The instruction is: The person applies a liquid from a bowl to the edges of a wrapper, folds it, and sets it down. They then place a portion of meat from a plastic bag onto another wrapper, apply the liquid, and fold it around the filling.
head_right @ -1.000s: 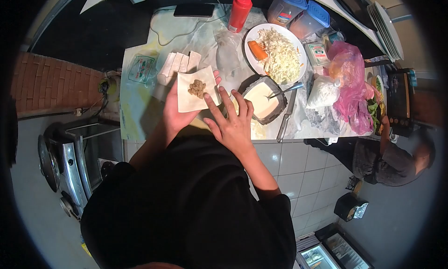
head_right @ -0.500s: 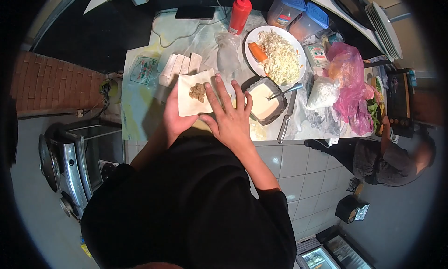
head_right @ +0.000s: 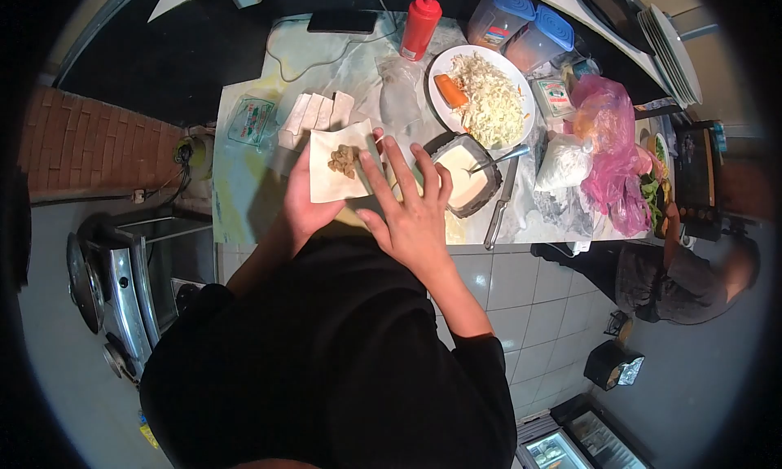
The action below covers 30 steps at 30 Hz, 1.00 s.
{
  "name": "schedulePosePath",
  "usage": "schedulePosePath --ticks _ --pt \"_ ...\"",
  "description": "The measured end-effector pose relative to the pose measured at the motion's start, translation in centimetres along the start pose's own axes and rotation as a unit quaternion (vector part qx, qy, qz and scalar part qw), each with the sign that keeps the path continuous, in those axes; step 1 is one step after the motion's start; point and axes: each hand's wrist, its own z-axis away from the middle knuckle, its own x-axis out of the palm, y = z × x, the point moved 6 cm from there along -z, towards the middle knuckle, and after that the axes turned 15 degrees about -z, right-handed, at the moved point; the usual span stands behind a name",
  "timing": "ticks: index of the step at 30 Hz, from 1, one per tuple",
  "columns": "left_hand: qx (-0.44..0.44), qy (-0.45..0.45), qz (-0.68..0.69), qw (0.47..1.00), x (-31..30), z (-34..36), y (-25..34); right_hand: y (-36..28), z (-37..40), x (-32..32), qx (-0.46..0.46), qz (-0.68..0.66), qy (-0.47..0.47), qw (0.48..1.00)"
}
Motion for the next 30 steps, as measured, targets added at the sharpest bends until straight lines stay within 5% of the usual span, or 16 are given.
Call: schedulePosePath --ticks 3,8,23,30 --pt "0.005 -0.04 0.069 0.997 0.1 0.3 0.0 0.3 -0.6 1.1 0.01 0.009 -0.023 1.0" --pt "0.001 0.093 -0.082 0.992 0.6 0.0 1.3 -0.3 0.7 0.7 -0.007 0.009 -0.04 0.999" --pt "0.0 0.121 -0.087 0.989 -0.1 0.2 0.6 0.0 0.0 -0.2 0.006 -0.099 0.017 0.995" --pt "0.004 0.081 -0.033 0.996 0.8 0.0 0.5 -0.1 0.2 0.7 0.01 -0.023 -0.038 0.999"
